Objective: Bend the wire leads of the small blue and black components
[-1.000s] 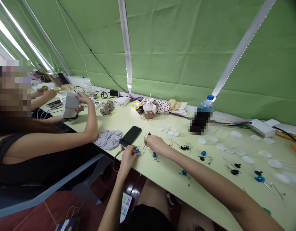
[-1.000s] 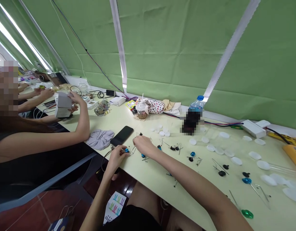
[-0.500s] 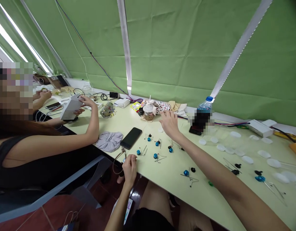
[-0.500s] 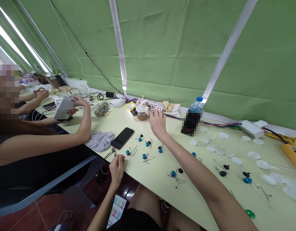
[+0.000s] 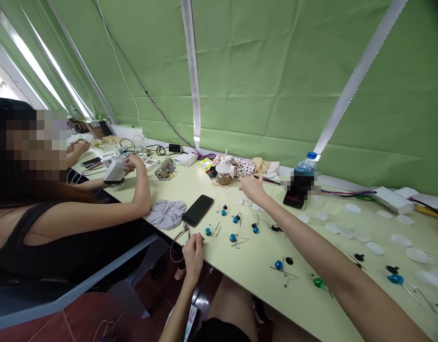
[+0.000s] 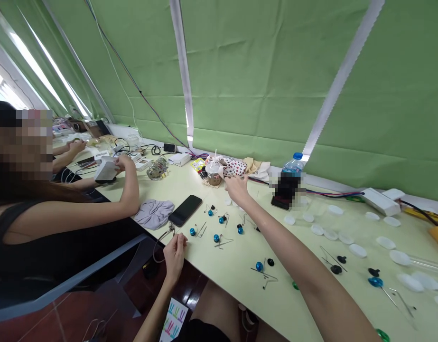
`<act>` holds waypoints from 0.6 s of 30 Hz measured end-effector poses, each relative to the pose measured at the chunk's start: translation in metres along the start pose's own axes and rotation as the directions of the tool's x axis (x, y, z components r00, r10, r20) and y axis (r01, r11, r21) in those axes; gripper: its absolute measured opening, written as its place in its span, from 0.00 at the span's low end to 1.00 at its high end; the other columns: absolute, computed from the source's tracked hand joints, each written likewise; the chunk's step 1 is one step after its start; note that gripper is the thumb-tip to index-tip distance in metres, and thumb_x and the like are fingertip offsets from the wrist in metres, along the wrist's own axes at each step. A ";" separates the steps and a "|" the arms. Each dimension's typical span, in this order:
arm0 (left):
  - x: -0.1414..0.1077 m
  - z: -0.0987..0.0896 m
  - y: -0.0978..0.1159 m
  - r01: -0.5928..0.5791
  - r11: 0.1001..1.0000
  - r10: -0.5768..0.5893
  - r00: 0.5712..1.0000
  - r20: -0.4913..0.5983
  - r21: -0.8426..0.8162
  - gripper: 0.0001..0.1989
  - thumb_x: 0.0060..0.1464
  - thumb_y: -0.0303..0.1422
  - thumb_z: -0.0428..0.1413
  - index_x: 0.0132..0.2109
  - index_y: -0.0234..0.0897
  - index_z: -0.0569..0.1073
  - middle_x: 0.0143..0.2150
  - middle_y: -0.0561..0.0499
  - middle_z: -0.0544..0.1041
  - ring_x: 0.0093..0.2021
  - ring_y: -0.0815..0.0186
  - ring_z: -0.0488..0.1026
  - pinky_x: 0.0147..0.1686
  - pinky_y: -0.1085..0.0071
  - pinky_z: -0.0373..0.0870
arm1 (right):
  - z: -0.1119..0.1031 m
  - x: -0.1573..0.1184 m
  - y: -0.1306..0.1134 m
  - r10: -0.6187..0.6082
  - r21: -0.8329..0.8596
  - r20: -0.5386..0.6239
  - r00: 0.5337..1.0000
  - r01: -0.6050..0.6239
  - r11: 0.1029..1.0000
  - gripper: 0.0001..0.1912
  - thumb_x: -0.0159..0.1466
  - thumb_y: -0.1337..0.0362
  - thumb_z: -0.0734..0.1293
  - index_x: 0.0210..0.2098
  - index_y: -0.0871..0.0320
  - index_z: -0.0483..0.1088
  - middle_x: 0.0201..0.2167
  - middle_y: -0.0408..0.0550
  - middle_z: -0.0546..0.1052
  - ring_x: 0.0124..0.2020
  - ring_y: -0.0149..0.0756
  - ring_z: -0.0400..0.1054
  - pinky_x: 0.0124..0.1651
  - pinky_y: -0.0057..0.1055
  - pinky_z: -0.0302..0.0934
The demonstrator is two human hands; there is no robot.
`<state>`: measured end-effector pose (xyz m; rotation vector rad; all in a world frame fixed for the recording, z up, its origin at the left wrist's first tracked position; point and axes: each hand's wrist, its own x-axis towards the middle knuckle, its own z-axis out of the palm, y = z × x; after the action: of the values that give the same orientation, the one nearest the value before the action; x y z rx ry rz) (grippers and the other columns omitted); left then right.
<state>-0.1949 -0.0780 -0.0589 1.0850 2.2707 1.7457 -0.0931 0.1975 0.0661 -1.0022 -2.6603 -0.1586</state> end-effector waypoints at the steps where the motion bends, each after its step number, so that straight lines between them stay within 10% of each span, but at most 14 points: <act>1: 0.000 0.000 0.000 -0.007 1.000 0.007 1.000 -0.005 0.014 0.18 0.62 0.41 0.44 0.28 0.38 0.68 0.23 0.54 0.66 0.25 0.68 0.65 0.26 0.74 0.61 | -0.001 -0.001 -0.001 -0.005 0.005 0.001 1.000 0.005 1.000 0.09 0.64 0.69 0.62 0.43 0.56 0.70 0.37 0.52 0.78 0.46 0.47 0.66 0.54 0.53 0.46; 13: -0.004 0.003 -0.002 -0.056 0.994 0.059 0.998 -0.032 0.098 0.17 0.63 0.38 0.43 0.28 0.39 0.66 0.23 0.54 0.66 0.25 0.68 0.65 0.30 0.73 0.61 | -0.066 -0.044 -0.006 0.033 0.136 -0.340 0.940 0.014 0.991 0.15 0.71 0.63 0.51 0.49 0.59 0.65 0.52 0.59 0.64 0.38 0.38 0.66 0.37 0.32 0.57; 18: -0.004 0.003 0.000 -0.060 0.990 0.063 0.998 -0.023 0.124 0.17 0.63 0.39 0.43 0.28 0.39 0.66 0.23 0.54 0.66 0.25 0.68 0.65 0.30 0.72 0.62 | -0.102 -0.062 0.028 0.140 0.229 -0.629 0.765 0.010 0.973 0.20 0.71 0.56 0.50 0.29 0.57 0.63 0.31 0.48 0.66 0.30 0.34 0.61 0.31 0.31 0.52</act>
<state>-0.1910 -0.0779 -0.0614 1.1723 2.4152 1.6703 -0.0063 0.1590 0.1441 -0.7822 -1.9561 -0.1538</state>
